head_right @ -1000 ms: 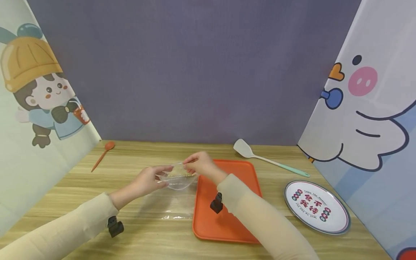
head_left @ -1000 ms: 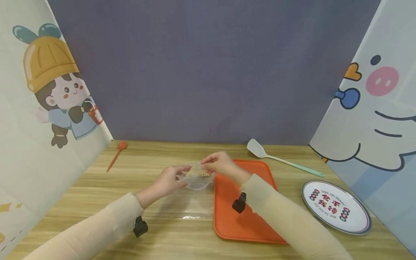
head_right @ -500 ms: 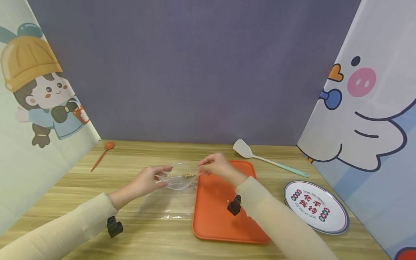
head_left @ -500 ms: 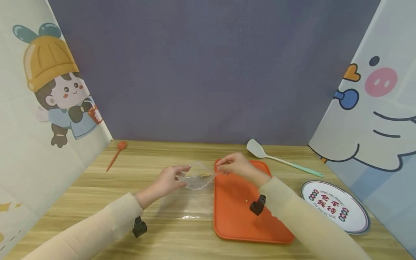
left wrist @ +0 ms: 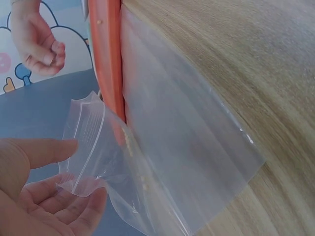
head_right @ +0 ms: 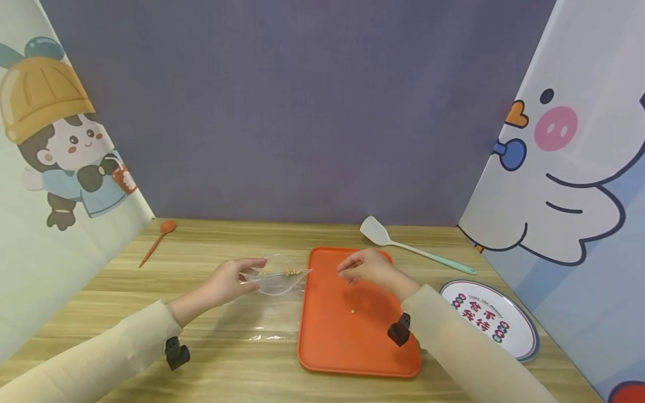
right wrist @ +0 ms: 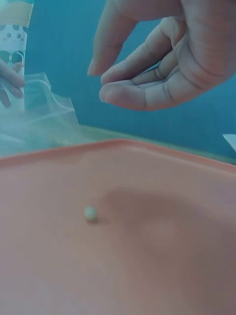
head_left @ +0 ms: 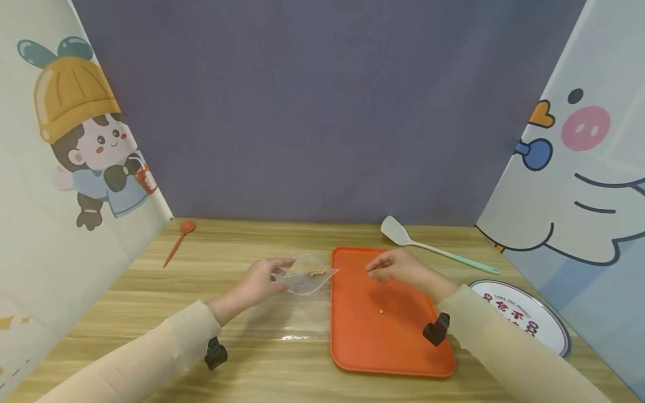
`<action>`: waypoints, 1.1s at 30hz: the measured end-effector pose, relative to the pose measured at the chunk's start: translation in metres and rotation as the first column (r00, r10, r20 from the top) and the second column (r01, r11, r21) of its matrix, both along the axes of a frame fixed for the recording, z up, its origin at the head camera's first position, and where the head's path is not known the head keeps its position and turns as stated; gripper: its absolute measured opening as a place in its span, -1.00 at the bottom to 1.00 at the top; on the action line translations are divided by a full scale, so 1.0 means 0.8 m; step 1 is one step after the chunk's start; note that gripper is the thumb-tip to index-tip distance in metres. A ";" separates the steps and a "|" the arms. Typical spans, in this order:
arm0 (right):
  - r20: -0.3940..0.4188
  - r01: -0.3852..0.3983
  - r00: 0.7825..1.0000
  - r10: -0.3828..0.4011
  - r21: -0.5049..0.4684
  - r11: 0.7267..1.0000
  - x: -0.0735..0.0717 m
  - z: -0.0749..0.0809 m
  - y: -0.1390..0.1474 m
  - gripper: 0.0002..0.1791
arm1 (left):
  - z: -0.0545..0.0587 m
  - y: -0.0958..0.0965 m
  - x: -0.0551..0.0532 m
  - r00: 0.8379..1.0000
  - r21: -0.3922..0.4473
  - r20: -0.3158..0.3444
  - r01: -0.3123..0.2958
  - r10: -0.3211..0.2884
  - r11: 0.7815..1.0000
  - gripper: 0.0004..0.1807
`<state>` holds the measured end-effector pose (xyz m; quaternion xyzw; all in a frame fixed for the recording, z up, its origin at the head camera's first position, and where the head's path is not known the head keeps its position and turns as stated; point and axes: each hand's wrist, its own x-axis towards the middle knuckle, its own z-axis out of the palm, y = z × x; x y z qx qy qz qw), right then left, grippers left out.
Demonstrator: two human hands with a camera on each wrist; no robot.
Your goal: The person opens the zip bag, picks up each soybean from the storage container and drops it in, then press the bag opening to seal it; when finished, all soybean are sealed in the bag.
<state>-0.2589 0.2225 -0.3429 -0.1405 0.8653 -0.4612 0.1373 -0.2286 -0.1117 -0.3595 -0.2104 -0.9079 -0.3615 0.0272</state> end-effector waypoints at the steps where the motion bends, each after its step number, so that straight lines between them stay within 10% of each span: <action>1: 0.004 -0.007 1.000 0.007 0.001 1.000 0.001 -0.002 0.003 -0.68 | 0.000 0.000 0.000 1.000 0.000 0.000 -0.001 0.001 1.000 -0.41; 15: 0.138 -0.149 0.978 0.154 -0.046 0.988 0.026 -0.035 0.033 -0.59 | 0.001 -0.001 0.002 1.000 -0.011 0.006 -0.009 0.009 1.000 -0.42; 33: 0.047 -0.071 0.997 0.068 0.051 0.996 0.033 -0.059 0.022 -0.74 | 0.000 -0.002 0.003 1.000 0.009 0.012 0.000 0.000 1.000 -0.43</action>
